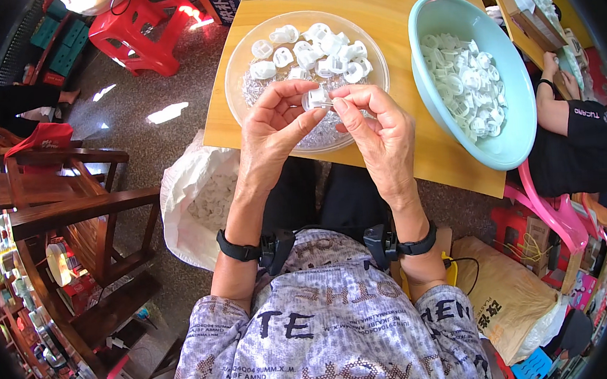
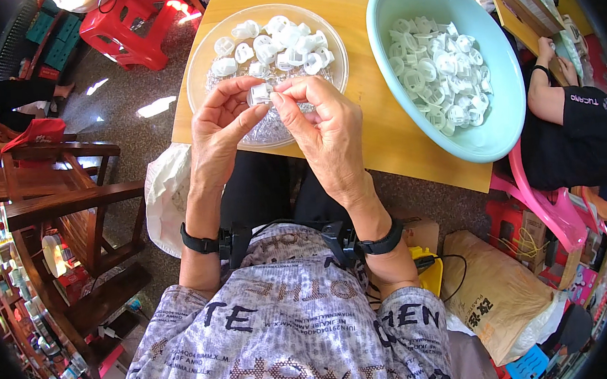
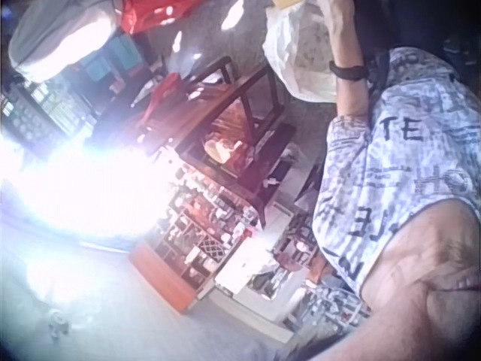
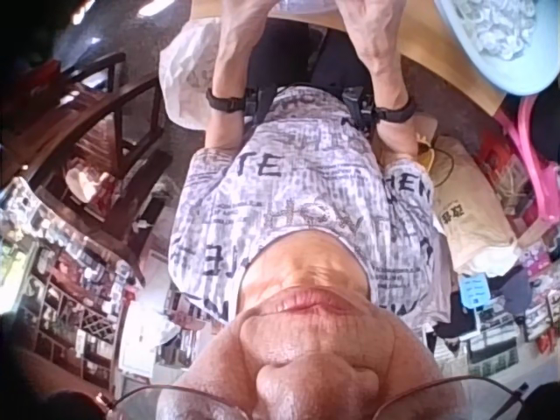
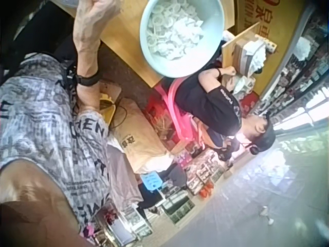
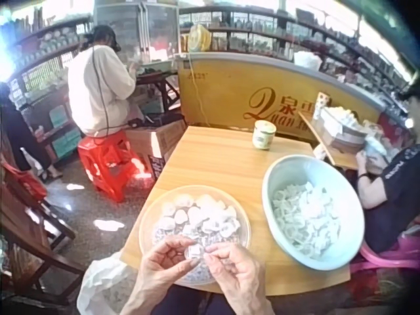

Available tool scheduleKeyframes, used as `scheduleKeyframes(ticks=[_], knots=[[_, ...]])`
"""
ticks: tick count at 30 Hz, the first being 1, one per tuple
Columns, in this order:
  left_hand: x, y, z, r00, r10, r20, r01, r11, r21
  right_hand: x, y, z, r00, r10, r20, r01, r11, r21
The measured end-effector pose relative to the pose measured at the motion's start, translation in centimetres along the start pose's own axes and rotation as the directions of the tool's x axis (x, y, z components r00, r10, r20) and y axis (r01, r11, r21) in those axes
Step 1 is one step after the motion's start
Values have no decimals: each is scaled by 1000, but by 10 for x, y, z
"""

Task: Assembling small white plastic components by hand.

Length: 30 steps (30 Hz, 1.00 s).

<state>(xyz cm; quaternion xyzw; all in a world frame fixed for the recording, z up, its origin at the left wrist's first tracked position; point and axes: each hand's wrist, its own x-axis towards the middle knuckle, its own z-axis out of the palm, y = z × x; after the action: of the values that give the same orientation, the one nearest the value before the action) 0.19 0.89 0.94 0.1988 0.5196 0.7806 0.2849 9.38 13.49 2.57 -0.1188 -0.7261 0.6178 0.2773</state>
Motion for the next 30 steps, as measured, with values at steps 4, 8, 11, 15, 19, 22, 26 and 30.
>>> scheduleKeyframes(ticks=[4, 8, 11, 15, 19, 22, 26, 30], knots=[[-1, 3, 1, 1000, -22, -3, 22, 1000, 0, -1, 1, 1, 1000, 12, -6, -12, 999, 35], [2, -2, -1, 1000, -6, -15, 5, 998, -66, -1, 0, 2, 999, 31, -36, -28, 997, 71], [2, -7, -5, 995, 79, -64, -80, 997, -3, -5, -3, 5, 999, 6, -43, -4, 999, 36], [0, -10, 7, 976, 150, -155, -151, 989, 10, -7, 4, 12, 998, 23, -63, -17, 996, 90], [-1, -9, 10, 982, 109, -157, -124, 988, -89, -4, 4, 9, 999, 24, -41, -20, 995, 95], [-2, -10, 3, 979, 149, -137, -151, 989, -2, -2, 4, 10, 998, 26, -49, -19, 991, 133], [0, 3, 6, 995, 72, -71, -70, 997, 34, 0, 5, 10, 996, 4, -92, 11, 987, 160], [-1, 1, 1, 998, -7, -56, 11, 998, 69, 1, 4, 13, 995, -3, -103, 24, 978, 205]])
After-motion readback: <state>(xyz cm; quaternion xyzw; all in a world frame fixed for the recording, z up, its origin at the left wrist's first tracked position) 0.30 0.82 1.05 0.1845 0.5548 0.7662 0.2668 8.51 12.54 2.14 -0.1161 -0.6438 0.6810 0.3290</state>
